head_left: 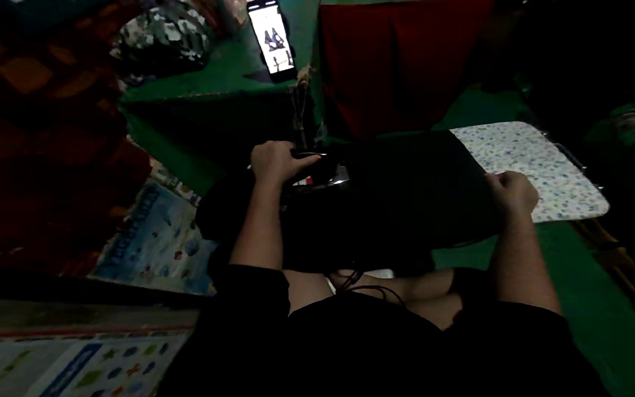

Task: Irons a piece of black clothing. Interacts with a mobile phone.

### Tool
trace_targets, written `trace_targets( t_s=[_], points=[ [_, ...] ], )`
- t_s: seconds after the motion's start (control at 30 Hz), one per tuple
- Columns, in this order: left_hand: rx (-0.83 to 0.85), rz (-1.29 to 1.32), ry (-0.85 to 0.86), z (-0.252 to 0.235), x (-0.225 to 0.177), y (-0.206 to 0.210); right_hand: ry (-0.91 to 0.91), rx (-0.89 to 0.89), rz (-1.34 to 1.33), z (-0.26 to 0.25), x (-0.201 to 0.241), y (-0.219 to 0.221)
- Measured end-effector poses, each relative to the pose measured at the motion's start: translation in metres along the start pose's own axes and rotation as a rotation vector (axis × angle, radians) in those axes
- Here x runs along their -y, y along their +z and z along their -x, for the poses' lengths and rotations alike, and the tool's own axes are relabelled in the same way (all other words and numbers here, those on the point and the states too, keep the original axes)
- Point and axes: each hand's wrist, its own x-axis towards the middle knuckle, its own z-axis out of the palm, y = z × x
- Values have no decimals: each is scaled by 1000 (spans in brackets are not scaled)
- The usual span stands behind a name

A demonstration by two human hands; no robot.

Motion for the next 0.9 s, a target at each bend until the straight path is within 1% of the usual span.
trace_targets(
  t_s=[0.13,0.27,0.37,0.43,0.53,0.57,0.67,0.77,0.83,0.9],
  points=[
    [49,-7,229,-28,-94,17,93,-47,-66,0,2,-2],
    [97,-11,431,-38,-190,35,148,-127,-175,-3,0,-1],
    [128,2,532,-41,-244,44,173,-196,-266,-2,-4,-2],
    [153,-1,557,-42,-267,45,201,-237,-319,-6,-9,2],
    [167,-34,576,-45,-279,47,235,-295,-374,-13,-17,8],
    [169,-37,585,-45,-277,47,237,-283,-359,-15,-19,9],
    [190,-31,599,-39,-268,43,207,-174,-240,-13,-16,3],
    [198,-17,578,-28,-250,38,154,-134,-158,-11,-15,4],
    [173,-6,551,-20,-231,38,107,-139,-112,-19,-27,13],
    [148,3,525,-13,-206,36,92,-115,-105,-17,-25,10]
  ],
)
